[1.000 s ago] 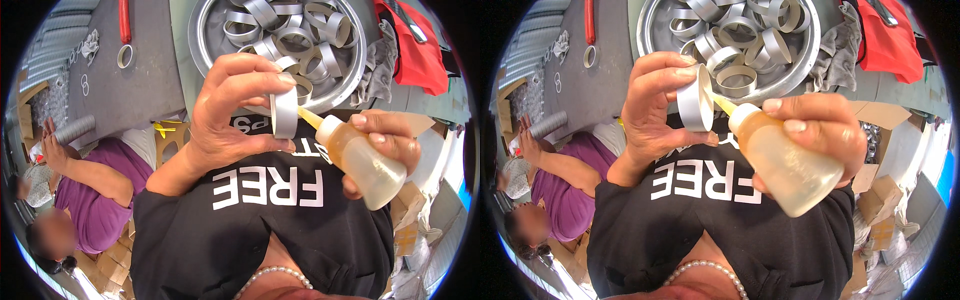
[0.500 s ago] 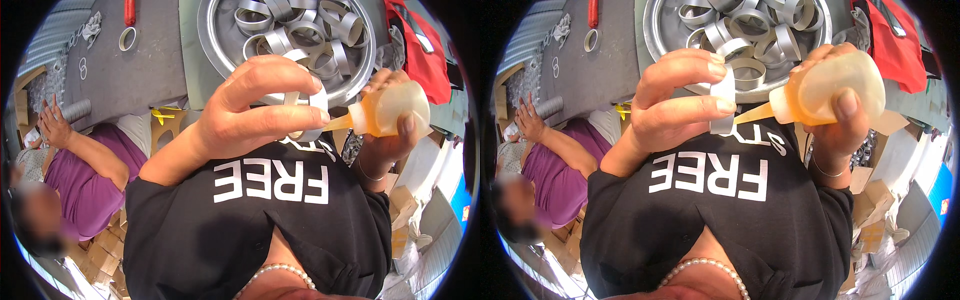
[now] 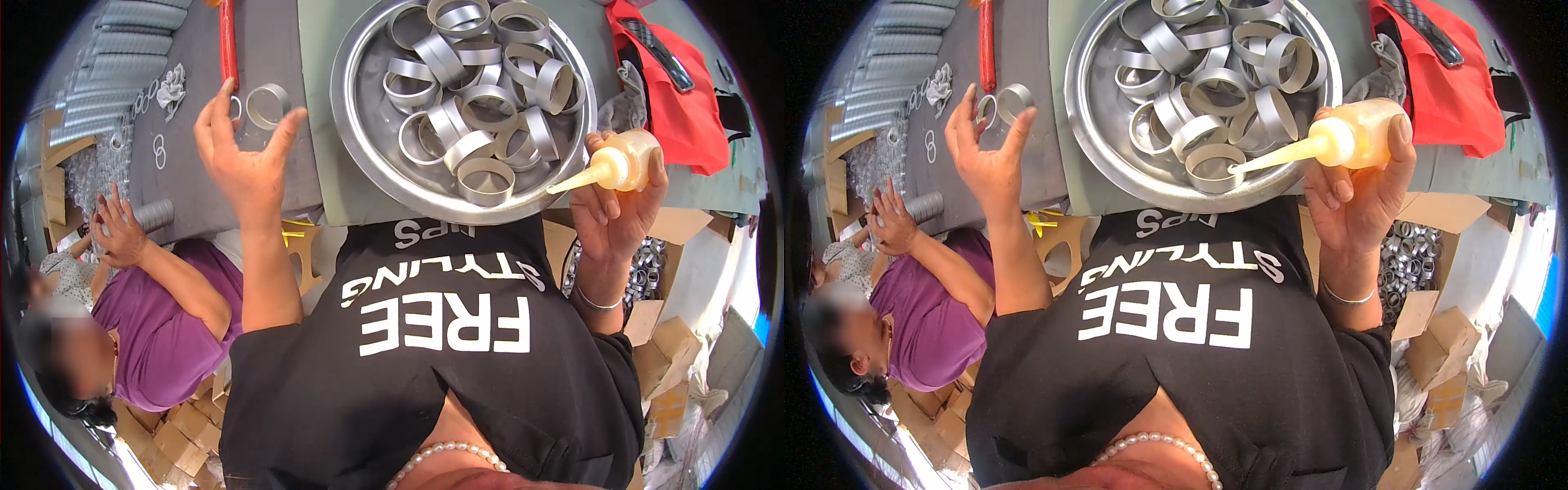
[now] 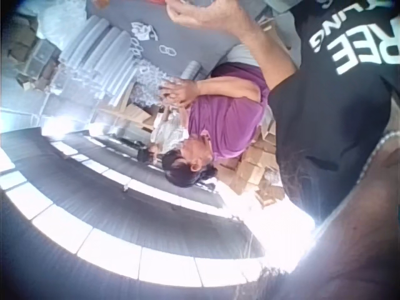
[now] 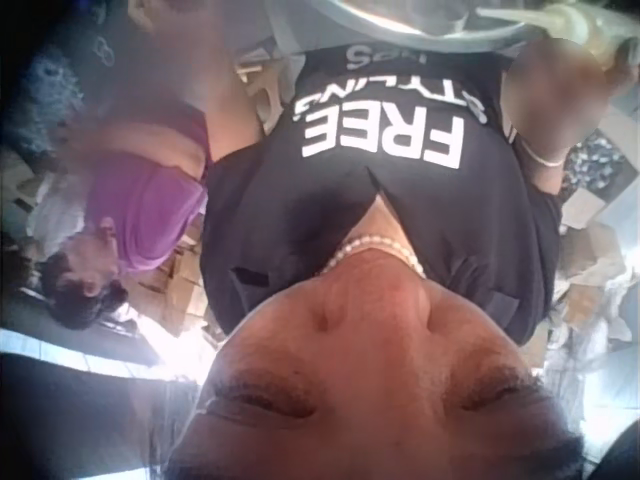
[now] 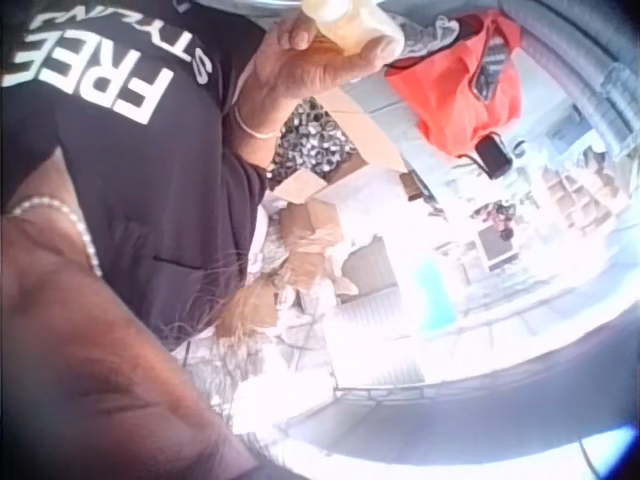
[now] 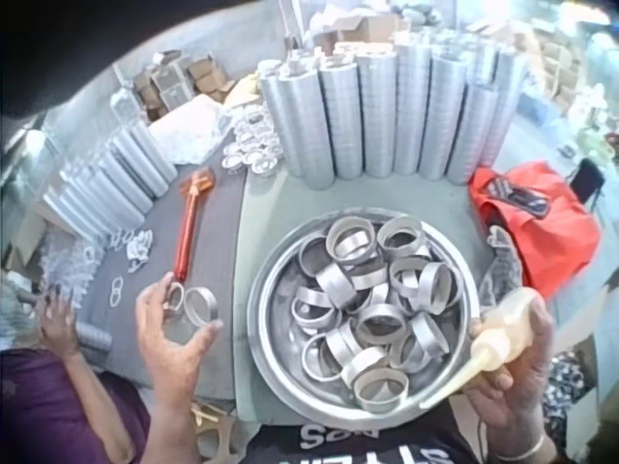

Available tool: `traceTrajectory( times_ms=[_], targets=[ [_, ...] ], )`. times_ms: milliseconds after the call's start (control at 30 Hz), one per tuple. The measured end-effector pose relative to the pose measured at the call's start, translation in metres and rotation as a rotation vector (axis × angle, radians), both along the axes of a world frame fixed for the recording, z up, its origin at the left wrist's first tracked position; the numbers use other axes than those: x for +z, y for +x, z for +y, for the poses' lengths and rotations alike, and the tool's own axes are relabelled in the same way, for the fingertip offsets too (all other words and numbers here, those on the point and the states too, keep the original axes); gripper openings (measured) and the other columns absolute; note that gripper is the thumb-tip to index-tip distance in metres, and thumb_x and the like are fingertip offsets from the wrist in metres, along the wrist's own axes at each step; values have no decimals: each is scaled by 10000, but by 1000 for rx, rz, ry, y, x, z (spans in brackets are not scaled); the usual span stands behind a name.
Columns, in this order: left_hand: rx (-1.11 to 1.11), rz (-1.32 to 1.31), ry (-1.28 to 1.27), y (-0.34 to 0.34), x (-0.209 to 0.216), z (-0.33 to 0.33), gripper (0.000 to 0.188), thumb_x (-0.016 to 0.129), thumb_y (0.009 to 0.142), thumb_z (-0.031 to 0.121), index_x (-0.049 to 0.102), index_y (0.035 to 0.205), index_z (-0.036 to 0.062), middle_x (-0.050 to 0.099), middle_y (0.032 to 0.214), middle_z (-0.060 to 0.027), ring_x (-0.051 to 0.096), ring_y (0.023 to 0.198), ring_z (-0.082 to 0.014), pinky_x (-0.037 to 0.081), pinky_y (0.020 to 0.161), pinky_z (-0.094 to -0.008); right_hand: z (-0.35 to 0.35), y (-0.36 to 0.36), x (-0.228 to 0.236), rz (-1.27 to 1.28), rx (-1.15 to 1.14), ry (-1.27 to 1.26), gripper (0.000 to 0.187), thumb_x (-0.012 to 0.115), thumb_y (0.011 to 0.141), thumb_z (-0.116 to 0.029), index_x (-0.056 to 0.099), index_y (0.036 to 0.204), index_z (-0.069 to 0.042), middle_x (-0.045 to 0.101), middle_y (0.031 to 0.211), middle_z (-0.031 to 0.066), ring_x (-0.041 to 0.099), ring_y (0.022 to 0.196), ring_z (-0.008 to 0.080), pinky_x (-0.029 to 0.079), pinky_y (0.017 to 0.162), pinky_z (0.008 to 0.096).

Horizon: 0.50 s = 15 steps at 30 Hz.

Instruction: The person applies glue from a squeeze bottle to the edges of small metal rings and places them into a metal tray. Another person is visible in the background working with similar materials.

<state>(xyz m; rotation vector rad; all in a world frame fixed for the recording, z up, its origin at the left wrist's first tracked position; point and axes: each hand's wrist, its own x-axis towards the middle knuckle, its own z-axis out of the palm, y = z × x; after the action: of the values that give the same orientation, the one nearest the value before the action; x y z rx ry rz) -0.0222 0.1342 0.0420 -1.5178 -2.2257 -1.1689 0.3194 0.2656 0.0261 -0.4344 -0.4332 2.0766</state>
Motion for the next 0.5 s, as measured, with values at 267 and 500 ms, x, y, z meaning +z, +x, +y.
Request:
traceTrajectory(
  times_ms=[267, 500],
  targets=[
    [-238, 121, -503, 58, -18, 67, 645, 764, 764, 453, 598, 1207, 15, 686, 985, -172, 644, 945, -338, 504, 838, -415, -5, -5, 6, 41, 11, 29, 565, 513, 974, -467, 530, 1148, 70, 599, 1055, 229, 486, 429, 79, 388, 366, 180],
    [-243, 91, -667, 51, -19, 85, 705, 785, 716, 414, 572, 1252, 10, 666, 1049, -179, 649, 942, -369, 511, 820, -432, -6, 2, 7, -7, -38, 40, 559, 519, 964, -479, 511, 1137, 52, 583, 1048, 222, 478, 420, 86, 390, 369, 185]
  ],
)
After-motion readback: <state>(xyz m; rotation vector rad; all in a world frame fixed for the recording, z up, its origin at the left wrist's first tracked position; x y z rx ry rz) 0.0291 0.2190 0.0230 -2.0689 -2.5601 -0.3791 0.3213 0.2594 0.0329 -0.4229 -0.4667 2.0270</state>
